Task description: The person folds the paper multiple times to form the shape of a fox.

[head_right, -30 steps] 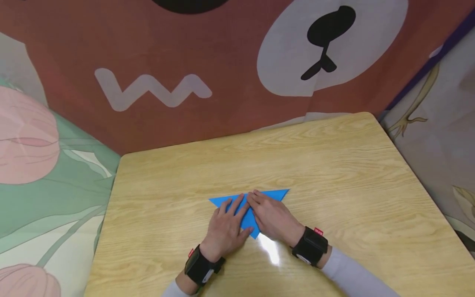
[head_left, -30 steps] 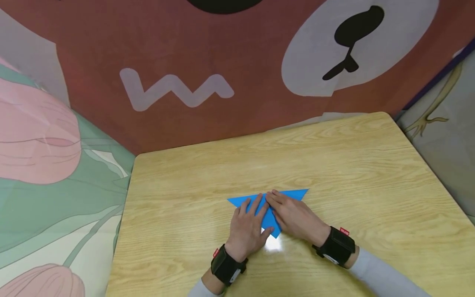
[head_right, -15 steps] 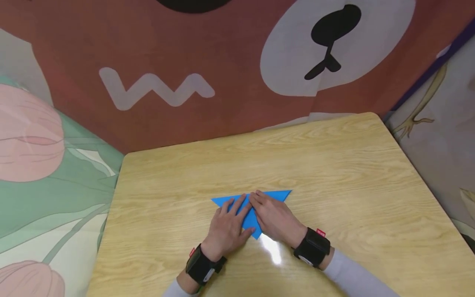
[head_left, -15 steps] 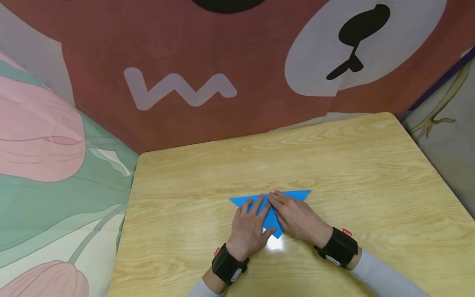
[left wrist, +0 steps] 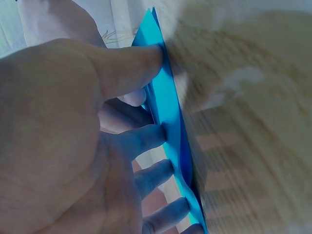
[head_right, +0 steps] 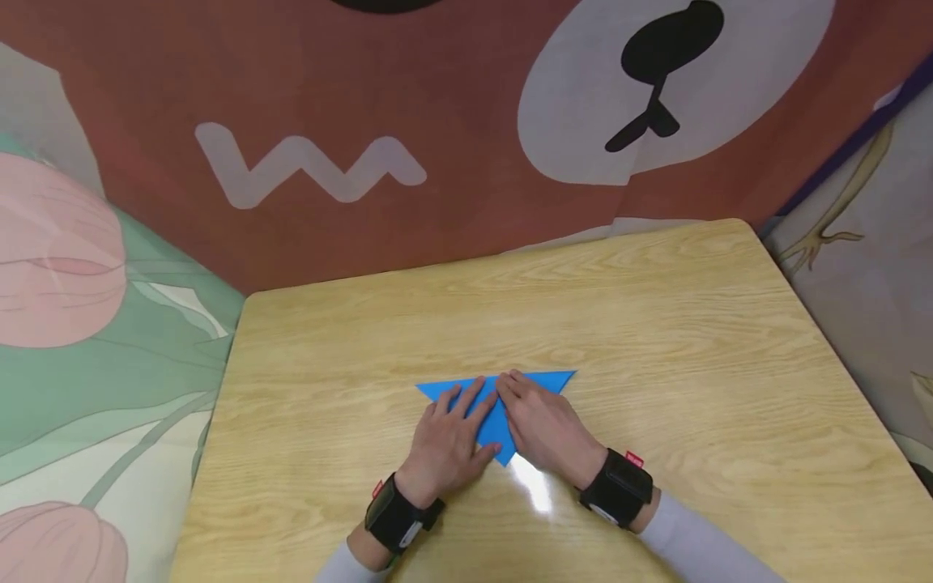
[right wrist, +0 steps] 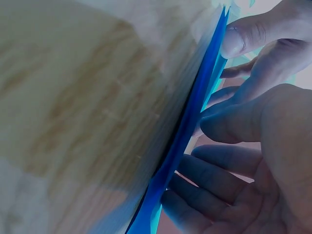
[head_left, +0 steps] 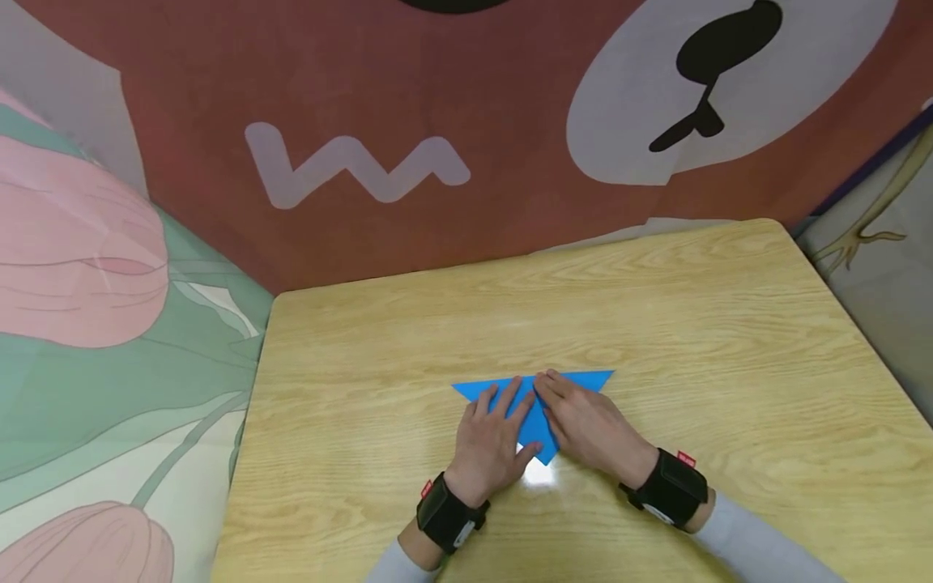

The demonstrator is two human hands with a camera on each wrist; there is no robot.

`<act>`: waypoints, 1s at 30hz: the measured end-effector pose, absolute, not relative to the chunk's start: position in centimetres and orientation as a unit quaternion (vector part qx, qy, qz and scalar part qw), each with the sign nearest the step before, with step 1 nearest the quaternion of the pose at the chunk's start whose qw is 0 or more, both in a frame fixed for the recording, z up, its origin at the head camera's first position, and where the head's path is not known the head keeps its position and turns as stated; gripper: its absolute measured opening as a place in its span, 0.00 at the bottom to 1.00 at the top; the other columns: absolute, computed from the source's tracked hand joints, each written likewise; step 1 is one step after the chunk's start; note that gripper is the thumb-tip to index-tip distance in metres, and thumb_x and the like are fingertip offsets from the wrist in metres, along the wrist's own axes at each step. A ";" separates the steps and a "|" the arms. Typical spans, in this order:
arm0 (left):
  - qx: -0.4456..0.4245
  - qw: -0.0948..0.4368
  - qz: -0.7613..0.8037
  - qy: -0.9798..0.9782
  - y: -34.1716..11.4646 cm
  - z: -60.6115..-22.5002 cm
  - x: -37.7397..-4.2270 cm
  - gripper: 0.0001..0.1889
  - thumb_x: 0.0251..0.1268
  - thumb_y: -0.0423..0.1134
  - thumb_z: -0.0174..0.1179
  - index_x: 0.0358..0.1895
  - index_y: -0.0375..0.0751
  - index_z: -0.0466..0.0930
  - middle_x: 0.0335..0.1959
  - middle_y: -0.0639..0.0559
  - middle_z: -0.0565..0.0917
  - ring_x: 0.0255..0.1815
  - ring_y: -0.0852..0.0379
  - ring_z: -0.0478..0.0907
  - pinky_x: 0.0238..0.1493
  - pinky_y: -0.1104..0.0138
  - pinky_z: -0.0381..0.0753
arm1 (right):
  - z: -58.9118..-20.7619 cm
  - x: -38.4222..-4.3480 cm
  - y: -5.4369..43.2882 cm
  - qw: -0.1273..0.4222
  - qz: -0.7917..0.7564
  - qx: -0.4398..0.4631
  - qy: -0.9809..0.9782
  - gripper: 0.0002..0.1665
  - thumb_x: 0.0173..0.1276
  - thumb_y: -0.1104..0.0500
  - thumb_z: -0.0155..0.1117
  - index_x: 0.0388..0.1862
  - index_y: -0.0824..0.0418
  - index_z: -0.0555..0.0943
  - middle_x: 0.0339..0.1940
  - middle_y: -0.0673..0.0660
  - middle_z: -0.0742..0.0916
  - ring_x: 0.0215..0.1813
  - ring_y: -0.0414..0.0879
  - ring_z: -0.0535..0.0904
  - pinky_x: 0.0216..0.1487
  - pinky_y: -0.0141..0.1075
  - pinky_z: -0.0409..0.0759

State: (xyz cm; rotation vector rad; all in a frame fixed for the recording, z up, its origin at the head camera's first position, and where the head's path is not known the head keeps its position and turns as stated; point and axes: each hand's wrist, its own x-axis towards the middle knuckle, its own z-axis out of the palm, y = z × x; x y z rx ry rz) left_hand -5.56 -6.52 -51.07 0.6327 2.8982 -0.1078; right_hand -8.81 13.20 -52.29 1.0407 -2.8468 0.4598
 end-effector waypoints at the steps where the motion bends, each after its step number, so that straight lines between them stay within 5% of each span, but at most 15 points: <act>1: 0.212 0.086 -0.037 0.973 -6.5 -51.0 -5.6 0.40 0.76 0.71 0.53 0.85 0.61 0.62 0.86 0.56 0.62 0.80 0.46 0.68 0.71 0.53 0.79 | -52.2 -8.8 13.3 0.037 0.148 0.337 -0.929 0.27 0.74 0.62 0.70 0.69 0.74 0.80 0.66 0.70 0.86 0.69 0.63 0.83 0.62 0.51 0.87; 30: 0.202 0.097 -0.002 0.975 -6.2 -50.9 -5.6 0.39 0.75 0.69 0.58 0.84 0.61 0.65 0.86 0.54 0.63 0.81 0.44 0.67 0.72 0.51 0.78 | -51.8 -8.6 15.2 0.014 0.151 0.302 -0.941 0.27 0.74 0.62 0.70 0.68 0.72 0.80 0.65 0.70 0.86 0.70 0.64 0.82 0.59 0.53 0.88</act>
